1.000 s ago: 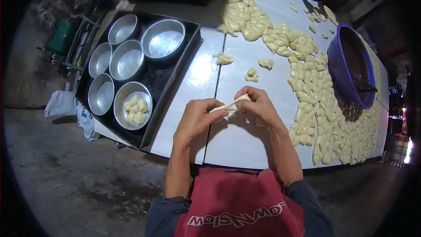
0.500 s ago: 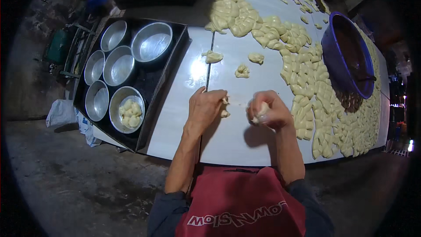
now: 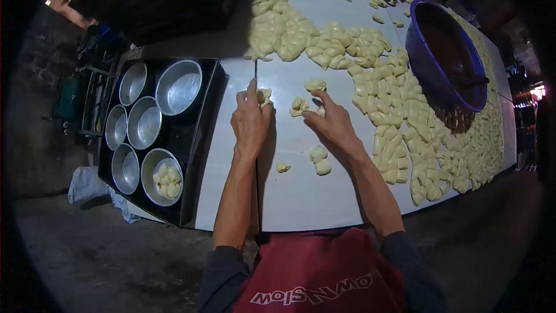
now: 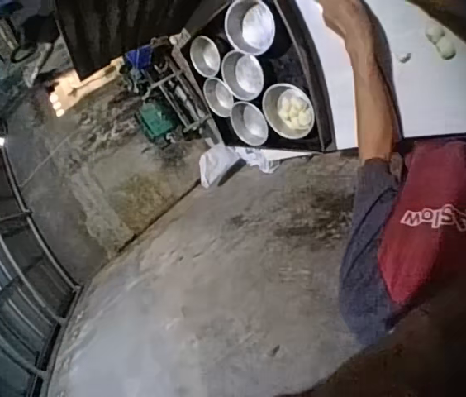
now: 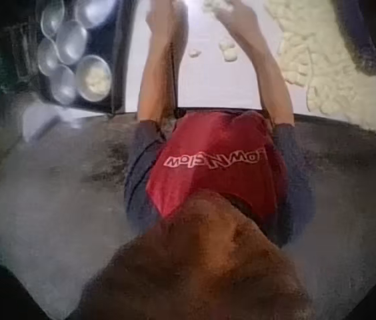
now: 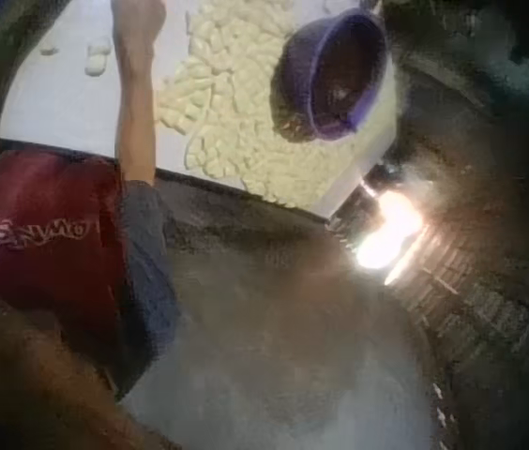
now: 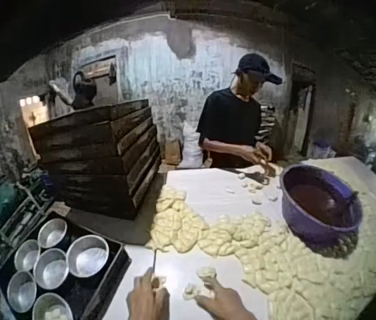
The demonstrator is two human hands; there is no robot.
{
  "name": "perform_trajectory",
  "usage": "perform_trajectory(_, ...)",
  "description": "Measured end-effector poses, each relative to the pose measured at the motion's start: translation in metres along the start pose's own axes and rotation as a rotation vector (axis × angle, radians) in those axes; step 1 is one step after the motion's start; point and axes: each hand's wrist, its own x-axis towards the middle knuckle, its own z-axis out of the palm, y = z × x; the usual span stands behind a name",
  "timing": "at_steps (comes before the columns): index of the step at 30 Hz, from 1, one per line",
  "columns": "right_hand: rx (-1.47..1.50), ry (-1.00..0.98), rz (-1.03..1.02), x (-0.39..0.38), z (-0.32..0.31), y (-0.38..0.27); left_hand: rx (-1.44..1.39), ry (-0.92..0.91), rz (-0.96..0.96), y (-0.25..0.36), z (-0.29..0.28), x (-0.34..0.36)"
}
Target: The person takes small pieces of dough from a table, fills them with a chocolate-colored paste from a bowl, and shapes them into rounded buns before placing them into circular baking molds on a tray.
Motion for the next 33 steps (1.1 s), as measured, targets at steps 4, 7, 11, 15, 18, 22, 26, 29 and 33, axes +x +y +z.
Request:
perform_trajectory(4,-0.078,-0.136,-0.014,0.020,0.014,-0.009,0.106,-0.133,-0.103,-0.010,0.011,0.024)
perform_trajectory(7,-0.037,-0.203,0.034,0.027,0.012,-0.008,0.117,-0.128,-0.063,-0.023,0.015,0.030)
perform_trajectory(11,0.417,-0.272,0.269,0.005,-0.025,-0.030,-0.117,-0.121,-0.127,-0.020,-0.015,0.016)
perform_trajectory(15,0.473,-0.505,0.179,-0.036,-0.085,-0.057,-0.530,-0.221,-0.394,0.023,-0.078,-0.037)
perform_trajectory(18,0.533,-0.925,0.093,-0.073,-0.083,-0.052,-0.526,-0.296,-0.336,0.012,-0.097,-0.117)
perform_trajectory(22,0.101,-0.937,0.026,-0.126,-0.048,-0.039,-0.272,-0.445,-0.223,0.027,-0.072,-0.178)
perform_trajectory(26,-0.147,-0.950,0.003,-0.130,-0.056,-0.030,-0.181,-0.346,-0.073,0.029,-0.068,-0.196)
perform_trajectory(29,-0.160,-0.860,0.074,-0.120,-0.078,-0.047,-0.112,-0.376,-0.102,0.029,-0.077,-0.200)
perform_trajectory(33,-0.152,-0.581,0.123,-0.081,-0.080,-0.047,-0.144,-0.331,-0.099,0.015,-0.077,-0.215)
